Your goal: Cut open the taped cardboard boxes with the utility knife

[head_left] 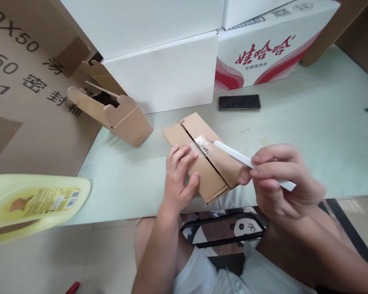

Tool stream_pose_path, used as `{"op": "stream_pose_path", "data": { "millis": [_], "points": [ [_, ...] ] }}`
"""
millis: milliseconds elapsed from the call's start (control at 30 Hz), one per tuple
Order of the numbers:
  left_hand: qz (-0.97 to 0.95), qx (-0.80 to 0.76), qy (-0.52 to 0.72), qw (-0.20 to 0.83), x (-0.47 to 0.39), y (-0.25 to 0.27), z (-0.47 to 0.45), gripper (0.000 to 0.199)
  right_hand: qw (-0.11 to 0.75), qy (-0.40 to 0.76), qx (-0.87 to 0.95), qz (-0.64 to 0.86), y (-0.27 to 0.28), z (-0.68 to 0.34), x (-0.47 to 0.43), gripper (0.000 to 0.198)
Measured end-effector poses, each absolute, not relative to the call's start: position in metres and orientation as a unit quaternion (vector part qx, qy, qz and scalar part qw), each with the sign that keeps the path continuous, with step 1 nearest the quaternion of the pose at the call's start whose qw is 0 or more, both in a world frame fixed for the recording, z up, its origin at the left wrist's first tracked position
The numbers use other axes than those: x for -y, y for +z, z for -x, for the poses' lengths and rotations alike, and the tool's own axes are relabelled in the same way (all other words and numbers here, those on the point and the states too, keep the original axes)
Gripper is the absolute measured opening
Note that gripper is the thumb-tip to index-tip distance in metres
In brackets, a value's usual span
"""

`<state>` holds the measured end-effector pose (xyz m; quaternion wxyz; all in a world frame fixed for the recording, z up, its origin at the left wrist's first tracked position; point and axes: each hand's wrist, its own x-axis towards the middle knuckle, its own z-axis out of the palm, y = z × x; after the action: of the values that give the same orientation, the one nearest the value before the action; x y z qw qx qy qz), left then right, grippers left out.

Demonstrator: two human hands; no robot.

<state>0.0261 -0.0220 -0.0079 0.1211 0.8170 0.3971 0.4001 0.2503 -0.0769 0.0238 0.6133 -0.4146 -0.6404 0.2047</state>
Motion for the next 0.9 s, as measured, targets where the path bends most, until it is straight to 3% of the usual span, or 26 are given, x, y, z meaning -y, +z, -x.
{"op": "stream_pose_path", "data": {
  "millis": [233,567,767,900],
  "points": [
    [-0.811,-0.396,0.410,0.131,0.023,-0.008,-0.028,0.039,0.653,0.195,0.623,0.385,0.031,-0.237,0.064,0.011],
    [-0.814,-0.399,0.404,0.123,0.022,-0.005,-0.030,0.039,0.565,0.043,0.716,0.407,0.043,-0.235,0.062,0.013],
    [-0.817,-0.385,0.411,0.129,0.021,-0.004,-0.029,0.038,0.549,-0.004,0.741,0.387,0.041,-0.233,0.065,0.030],
    [-0.815,-0.384,0.415,0.130,0.021,-0.005,-0.029,0.037,0.522,0.009,0.771,0.365,0.043,-0.233,0.066,0.029]
  ]
}}
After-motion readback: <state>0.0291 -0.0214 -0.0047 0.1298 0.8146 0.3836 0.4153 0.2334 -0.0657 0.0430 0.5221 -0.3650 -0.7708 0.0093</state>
